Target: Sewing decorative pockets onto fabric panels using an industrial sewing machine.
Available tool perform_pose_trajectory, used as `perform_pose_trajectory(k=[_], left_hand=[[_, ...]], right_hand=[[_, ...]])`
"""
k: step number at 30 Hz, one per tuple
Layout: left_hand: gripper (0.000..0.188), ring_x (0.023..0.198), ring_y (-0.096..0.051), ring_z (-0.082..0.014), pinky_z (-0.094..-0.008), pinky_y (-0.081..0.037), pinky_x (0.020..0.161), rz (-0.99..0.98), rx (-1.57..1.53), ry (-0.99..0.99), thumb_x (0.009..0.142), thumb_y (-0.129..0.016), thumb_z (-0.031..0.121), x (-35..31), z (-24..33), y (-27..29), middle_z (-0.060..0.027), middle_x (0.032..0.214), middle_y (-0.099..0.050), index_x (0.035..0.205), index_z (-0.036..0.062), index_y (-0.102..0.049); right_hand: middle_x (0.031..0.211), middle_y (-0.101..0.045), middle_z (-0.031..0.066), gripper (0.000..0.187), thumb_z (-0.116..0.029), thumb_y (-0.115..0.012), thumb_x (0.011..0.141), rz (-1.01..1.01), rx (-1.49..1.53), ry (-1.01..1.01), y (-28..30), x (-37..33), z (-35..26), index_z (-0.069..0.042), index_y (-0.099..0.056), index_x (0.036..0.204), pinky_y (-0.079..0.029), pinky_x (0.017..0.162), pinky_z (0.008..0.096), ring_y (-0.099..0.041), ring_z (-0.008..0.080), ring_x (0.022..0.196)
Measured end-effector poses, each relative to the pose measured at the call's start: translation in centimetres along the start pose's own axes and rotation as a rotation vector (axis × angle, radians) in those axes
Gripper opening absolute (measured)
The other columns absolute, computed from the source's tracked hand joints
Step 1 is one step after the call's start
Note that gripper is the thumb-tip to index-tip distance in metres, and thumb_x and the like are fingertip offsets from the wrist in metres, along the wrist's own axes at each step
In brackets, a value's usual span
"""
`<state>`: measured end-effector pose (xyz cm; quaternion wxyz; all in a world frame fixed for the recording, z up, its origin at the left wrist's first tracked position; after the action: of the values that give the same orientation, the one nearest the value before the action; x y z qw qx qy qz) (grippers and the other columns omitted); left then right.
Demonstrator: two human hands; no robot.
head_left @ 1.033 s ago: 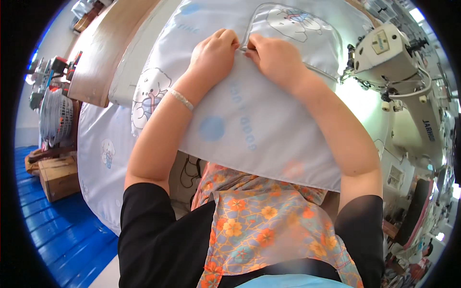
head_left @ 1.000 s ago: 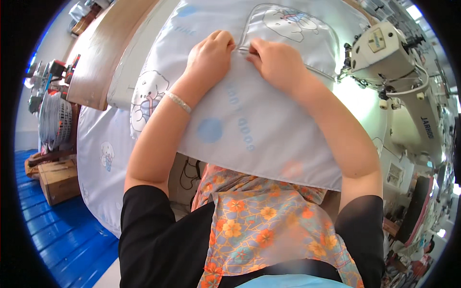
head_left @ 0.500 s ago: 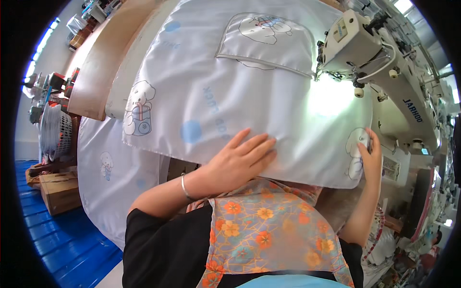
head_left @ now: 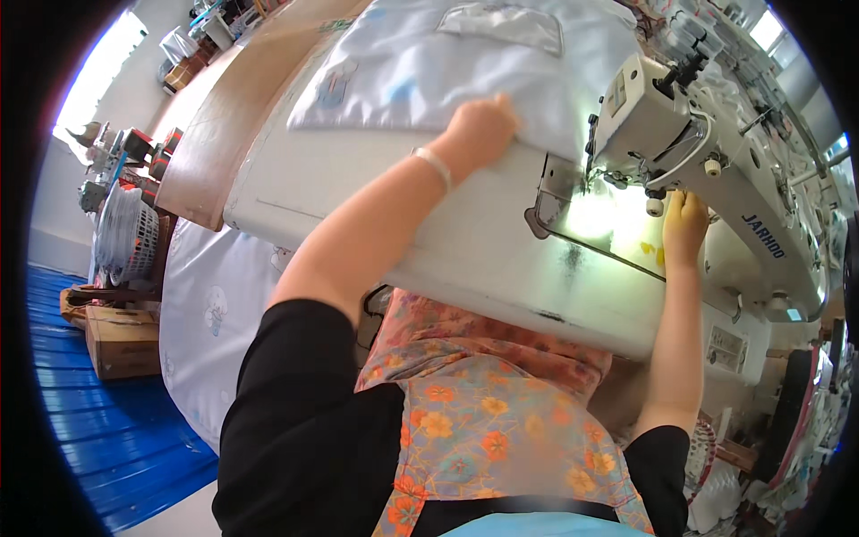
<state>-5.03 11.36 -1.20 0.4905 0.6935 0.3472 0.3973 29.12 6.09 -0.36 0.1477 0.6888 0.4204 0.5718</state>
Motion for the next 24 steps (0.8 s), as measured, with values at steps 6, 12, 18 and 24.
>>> perform_pose_trajectory(k=[6,12,18,24], left_hand=[[0.039,0.116,-0.054,-0.0321,-0.0477,-0.045,0.096,0.505,-0.165,0.431,0.087,-0.051,0.018,5.5,-5.1,-5.2,-0.0177,0.124,-0.054,0.123,0.006,-0.059],[0.028,0.122,-0.048,-0.0309,-0.0512,-0.038,0.1,0.051,-0.371,-0.138,0.086,-0.055,0.021,-9.0,4.0,2.6,-0.0148,0.121,-0.057,0.107,0.0038,-0.063],[0.034,0.115,-0.054,-0.0328,-0.0471,-0.045,0.092,0.22,-0.643,-0.137,0.078,-0.062,0.012,-31.7,4.9,1.1,-0.0174,0.12,-0.059,0.11,0.0028,-0.061],[0.068,0.136,-0.033,-0.0343,-0.0523,-0.029,0.109,-0.208,0.113,0.942,0.075,-0.07,0.022,-52.0,-5.8,-14.9,-0.0161,0.147,-0.038,0.136,0.0039,-0.045]], right_hand=[[0.096,-0.062,0.026,0.025,-0.015,-0.048,0.093,-0.14,0.127,-0.033,-1.1,-0.5,0.3,0.007,-0.058,0.097,-0.044,0.082,0.046,-0.056,0.0433,0.09],[0.097,-0.065,0.0213,0.034,-0.027,-0.048,0.096,-0.316,0.035,-0.165,-1.0,0.1,3.7,0.004,-0.062,0.097,-0.045,0.08,0.0415,-0.06,0.036,0.089],[0.093,-0.066,0.0043,0.029,-0.021,-0.05,0.099,-0.309,0.341,-0.188,3.7,-4.4,0.1,-0.001,-0.066,0.113,-0.046,0.08,0.0288,-0.059,0.0148,0.083],[0.098,-0.063,0.0018,0.03,-0.018,-0.048,0.099,-0.397,0.208,-0.144,4.5,-10.6,-4.2,-0.003,-0.064,0.119,-0.045,0.079,0.0256,-0.056,0.0117,0.082]])
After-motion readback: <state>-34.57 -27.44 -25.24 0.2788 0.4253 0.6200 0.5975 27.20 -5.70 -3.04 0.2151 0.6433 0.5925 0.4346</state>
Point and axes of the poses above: each hand's wrist, its own x-axis towards the middle knuckle, its own y-axis out of the back of the hand, z = x × y, the point moved 3 cm from there along x, towards the middle knuckle
